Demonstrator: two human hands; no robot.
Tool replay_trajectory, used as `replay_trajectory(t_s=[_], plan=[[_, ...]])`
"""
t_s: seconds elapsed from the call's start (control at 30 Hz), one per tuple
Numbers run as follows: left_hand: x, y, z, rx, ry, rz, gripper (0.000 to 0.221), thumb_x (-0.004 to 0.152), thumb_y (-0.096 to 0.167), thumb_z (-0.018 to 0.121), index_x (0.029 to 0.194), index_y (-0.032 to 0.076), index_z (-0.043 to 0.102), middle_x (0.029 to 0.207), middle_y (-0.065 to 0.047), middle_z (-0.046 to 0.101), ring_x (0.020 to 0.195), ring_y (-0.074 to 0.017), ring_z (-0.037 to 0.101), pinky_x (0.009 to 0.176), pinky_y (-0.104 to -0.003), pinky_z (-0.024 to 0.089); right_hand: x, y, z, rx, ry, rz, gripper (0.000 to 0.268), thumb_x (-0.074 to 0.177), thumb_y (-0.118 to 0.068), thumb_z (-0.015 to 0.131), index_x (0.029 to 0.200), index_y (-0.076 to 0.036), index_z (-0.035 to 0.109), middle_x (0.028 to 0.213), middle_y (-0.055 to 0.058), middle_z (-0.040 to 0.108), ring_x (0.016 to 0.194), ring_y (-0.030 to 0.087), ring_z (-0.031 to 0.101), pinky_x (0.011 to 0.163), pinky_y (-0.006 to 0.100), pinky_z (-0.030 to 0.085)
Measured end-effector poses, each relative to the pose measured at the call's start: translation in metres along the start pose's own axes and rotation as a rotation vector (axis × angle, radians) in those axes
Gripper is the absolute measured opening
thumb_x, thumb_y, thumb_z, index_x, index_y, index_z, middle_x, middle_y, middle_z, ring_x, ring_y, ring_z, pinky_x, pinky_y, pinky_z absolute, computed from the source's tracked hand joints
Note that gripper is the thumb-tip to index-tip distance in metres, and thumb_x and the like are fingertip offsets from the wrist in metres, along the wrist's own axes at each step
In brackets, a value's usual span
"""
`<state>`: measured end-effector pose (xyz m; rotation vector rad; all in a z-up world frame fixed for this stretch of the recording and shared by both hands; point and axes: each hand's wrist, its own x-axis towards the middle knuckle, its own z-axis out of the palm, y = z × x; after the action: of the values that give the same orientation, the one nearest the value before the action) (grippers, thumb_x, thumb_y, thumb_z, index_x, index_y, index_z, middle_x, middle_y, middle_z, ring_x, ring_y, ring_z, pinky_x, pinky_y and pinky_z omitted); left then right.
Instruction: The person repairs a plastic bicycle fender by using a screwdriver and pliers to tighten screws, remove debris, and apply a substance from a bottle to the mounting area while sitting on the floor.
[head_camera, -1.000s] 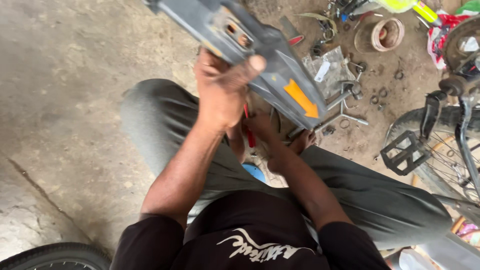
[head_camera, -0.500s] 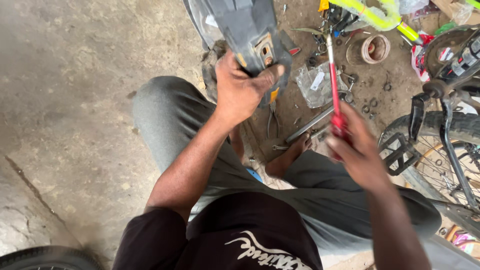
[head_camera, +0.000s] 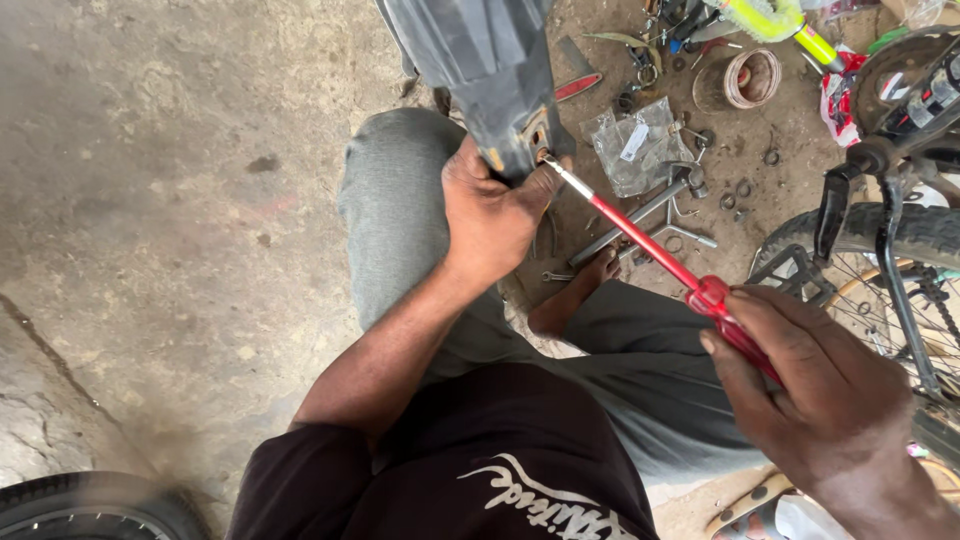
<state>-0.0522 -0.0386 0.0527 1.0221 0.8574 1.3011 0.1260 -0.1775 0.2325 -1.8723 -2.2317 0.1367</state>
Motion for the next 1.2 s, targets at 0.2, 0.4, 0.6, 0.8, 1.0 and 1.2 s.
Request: replay_trajectory(t_s=[0.2,0.4,0.6,0.8,1.0,1.2], plan=[[-0.004,-0.001,-0.005,0.145,-0.034,0.105,0.026,0.093,-0.004,0.082,0.108,0.003,0.063,0.088,0.001,0.068,0.08,-0.0041,0.059,0.076,-0.026,0.054,-0.002,0.021,-0.026,-0.247,-0.258,-0.389,0.028,0.087,-0.012,0.08,0.106,0.005,0.068,0.116,0.027,0.073,0.098,0.04,0.077,0.078,0.047,0.062],[-0.002,-0.002,-0.005,0.093,-0.113,0.096,0.026,0.093,-0.004,0.079,0.111,0.003,0.062,0.095,-0.001,0.072,0.087,-0.0067,0.067,0.079,-0.027,0.058,0.003,0.028,-0.027,-0.182,-0.28,-0.329,0.042,0.089,-0.014,0.073,0.125,0.007,0.067,0.097,0.021,0.068,0.067,0.027,0.066,0.055,0.04,0.052],[-0.002,-0.007,-0.001,0.039,-0.148,0.029,0.028,0.094,-0.003,0.081,0.113,0.002,0.062,0.092,-0.002,0.07,0.084,-0.0075,0.064,0.075,-0.027,0.057,0.021,0.025,-0.046,-0.398,-0.376,-0.563,0.047,0.074,-0.005,0.073,0.12,0.002,0.07,0.086,0.028,0.069,0.05,0.024,0.062,0.039,0.037,0.048],[0.004,-0.005,0.003,-0.025,-0.189,0.002,0.028,0.093,0.0,0.078,0.113,0.002,0.059,0.093,-0.001,0.07,0.086,-0.0075,0.068,0.075,-0.028,0.06,0.018,0.027,-0.041,-0.355,-0.318,-0.47,0.038,0.078,0.003,0.07,0.117,0.003,0.072,0.084,0.027,0.067,0.05,0.022,0.057,0.04,0.036,0.042],[0.004,-0.01,0.002,0.097,-0.133,0.042,0.028,0.094,-0.003,0.079,0.113,0.001,0.06,0.092,-0.002,0.068,0.083,-0.0072,0.062,0.075,-0.027,0.055,0.018,0.016,-0.036,-0.511,-0.382,-0.452,0.052,0.079,-0.009,0.078,0.129,-0.003,0.069,0.082,0.021,0.066,0.052,0.022,0.059,0.039,0.037,0.044],[0.004,-0.022,-0.001,0.088,-0.153,0.089,0.033,0.096,-0.002,0.078,0.121,0.001,0.056,0.094,-0.003,0.069,0.083,-0.0069,0.066,0.074,-0.026,0.057,0.001,0.018,-0.029,-0.176,-0.481,0.022,0.054,0.09,-0.024,0.075,0.139,-0.003,0.064,0.084,0.01,0.066,0.064,0.02,0.064,0.051,0.035,0.051]])
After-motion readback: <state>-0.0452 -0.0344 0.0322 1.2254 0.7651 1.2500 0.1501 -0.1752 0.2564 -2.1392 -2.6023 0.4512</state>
